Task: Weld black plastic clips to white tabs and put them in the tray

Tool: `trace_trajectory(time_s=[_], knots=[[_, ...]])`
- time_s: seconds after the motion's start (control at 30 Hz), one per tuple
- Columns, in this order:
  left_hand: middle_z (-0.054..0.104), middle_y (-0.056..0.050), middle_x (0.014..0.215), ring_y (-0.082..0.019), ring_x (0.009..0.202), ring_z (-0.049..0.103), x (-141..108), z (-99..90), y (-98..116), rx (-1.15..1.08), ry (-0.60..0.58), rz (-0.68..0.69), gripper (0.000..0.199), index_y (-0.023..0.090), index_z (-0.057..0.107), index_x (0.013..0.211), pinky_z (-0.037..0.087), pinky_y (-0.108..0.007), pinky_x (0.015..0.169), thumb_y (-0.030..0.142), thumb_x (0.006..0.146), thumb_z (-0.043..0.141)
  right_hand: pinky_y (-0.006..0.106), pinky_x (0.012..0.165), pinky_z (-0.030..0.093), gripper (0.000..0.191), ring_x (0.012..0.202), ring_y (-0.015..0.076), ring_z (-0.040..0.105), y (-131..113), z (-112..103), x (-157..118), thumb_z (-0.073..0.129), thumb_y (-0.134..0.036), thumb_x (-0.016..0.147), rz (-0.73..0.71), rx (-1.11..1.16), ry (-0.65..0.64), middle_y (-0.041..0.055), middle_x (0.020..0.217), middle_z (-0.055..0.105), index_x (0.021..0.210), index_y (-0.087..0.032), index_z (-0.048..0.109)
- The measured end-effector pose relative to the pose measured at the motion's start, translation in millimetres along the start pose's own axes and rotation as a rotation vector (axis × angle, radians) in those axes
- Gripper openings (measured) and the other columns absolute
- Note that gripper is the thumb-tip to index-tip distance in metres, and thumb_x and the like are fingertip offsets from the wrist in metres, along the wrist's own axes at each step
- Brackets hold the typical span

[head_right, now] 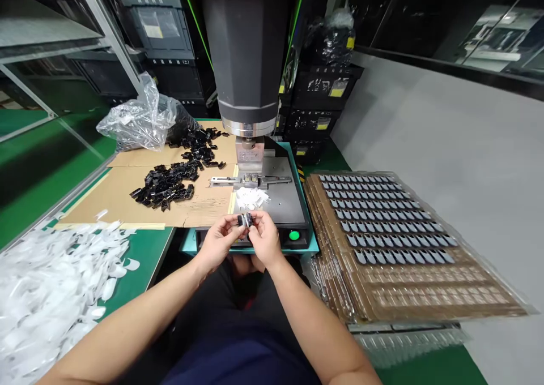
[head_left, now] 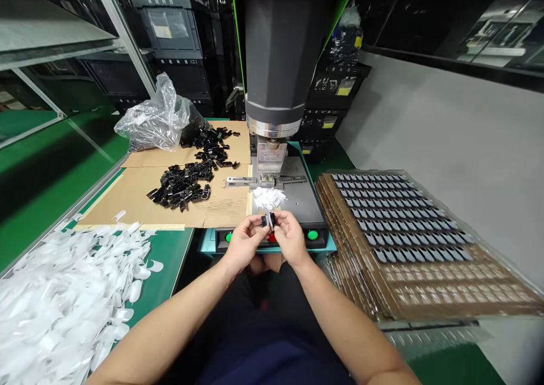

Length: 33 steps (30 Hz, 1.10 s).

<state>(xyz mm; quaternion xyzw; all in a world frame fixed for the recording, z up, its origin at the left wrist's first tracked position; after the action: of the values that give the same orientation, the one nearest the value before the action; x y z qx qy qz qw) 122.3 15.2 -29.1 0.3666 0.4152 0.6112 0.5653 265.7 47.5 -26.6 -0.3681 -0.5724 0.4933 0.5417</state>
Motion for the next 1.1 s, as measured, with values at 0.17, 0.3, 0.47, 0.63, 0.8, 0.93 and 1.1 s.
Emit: trace_trajectory(time_s=[0.17,0.3,0.47,0.63,0.8,0.93,1.1], knots=[[0.077,-0.003,0.095,-0.013,0.07,0.07,-7.4,0.4,-4.8,-0.016,-0.005,0.003,0.047,0.018,0.074,0.111,0.062,-0.031,0.078,0.041,0.076,0.097,0.048,0.108,0.06,0.03,0.117,0.0251,0.071,-5.2,1.1,-15.2,0.067,-0.026,0.089,-0.009,-0.017,0.041,0.009,0.119,0.074,0.119,-0.026,0.062],[0.078,-0.004,0.094,-0.013,0.072,0.07,-10.8,4.0,-6.8,-0.017,-0.034,0.006,0.046,0.019,0.076,0.11,0.063,-0.032,0.08,0.041,0.076,0.096,0.051,0.113,0.057,0.032,0.121,0.0264,0.071,-5.9,-4.3,-22.0,0.071,-0.029,0.09,-0.014,-0.027,0.049,0.0105,0.125,0.073,0.121,-0.026,0.062],[0.078,-0.004,0.095,-0.013,0.072,0.07,-13.8,6.3,-7.4,-0.02,-0.053,-0.005,0.045,0.019,0.076,0.11,0.064,-0.033,0.081,0.041,0.076,0.096,0.051,0.111,0.058,0.032,0.123,0.0269,0.07,-5.5,-6.7,-28.9,0.074,-0.037,0.093,-0.011,-0.016,0.061,0.0112,0.126,0.073,0.122,-0.026,0.063],[0.078,-0.004,0.09,-0.015,0.074,0.074,-13.4,4.6,-4.9,-0.085,-0.079,-0.064,0.044,0.018,0.071,0.105,0.062,-0.027,0.07,0.042,0.078,0.096,0.049,0.105,0.061,0.035,0.115,0.0266,0.074,-5.5,-6.9,-32.1,0.076,-0.044,0.095,0.049,0.084,0.125,0.0113,0.123,0.076,0.122,-0.025,0.063],[0.08,-0.01,0.114,-0.017,0.085,0.078,-15.0,6.8,-5.1,-0.307,-0.157,-0.251,0.043,0.018,0.07,0.117,0.065,-0.027,0.075,0.037,0.086,0.091,0.043,0.091,0.063,0.04,0.102,0.0235,0.074,-11.7,-9.7,-34.2,0.072,-0.039,0.096,0.166,0.237,0.183,0.01,0.124,0.077,0.133,-0.025,0.064],[0.079,-0.01,0.106,-0.018,0.09,0.078,-17.1,9.4,-3.8,-0.379,-0.222,-0.322,0.036,0.016,0.071,0.12,0.065,-0.026,0.078,0.033,0.092,0.084,0.042,0.082,0.065,0.037,0.09,0.0215,0.073,-15.1,-6.4,-35.7,0.072,-0.037,0.094,0.231,0.388,0.132,0.0088,0.123,0.077,0.129,-0.025,0.067],[0.078,-0.009,0.1,-0.018,0.086,0.078,-18.2,9.8,-4.4,-0.415,-0.252,-0.357,0.039,0.018,0.071,0.128,0.063,-0.026,0.075,0.029,0.092,0.082,0.042,0.079,0.063,0.033,0.088,0.0217,0.072,-13.2,-4.5,-37.0,0.069,-0.037,0.096,0.238,0.403,0.079,0.0085,0.124,0.076,0.128,-0.028,0.068]])
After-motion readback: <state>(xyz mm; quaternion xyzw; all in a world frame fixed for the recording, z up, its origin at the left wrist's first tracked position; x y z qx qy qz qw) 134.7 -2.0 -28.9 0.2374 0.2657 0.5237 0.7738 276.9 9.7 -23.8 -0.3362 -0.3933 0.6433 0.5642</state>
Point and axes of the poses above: each hand's wrist, its own x-axis towards the middle knuckle, its own z-axis out of the palm, y = z × x, the point moved 5 cm from there along x, towards the middle knuckle
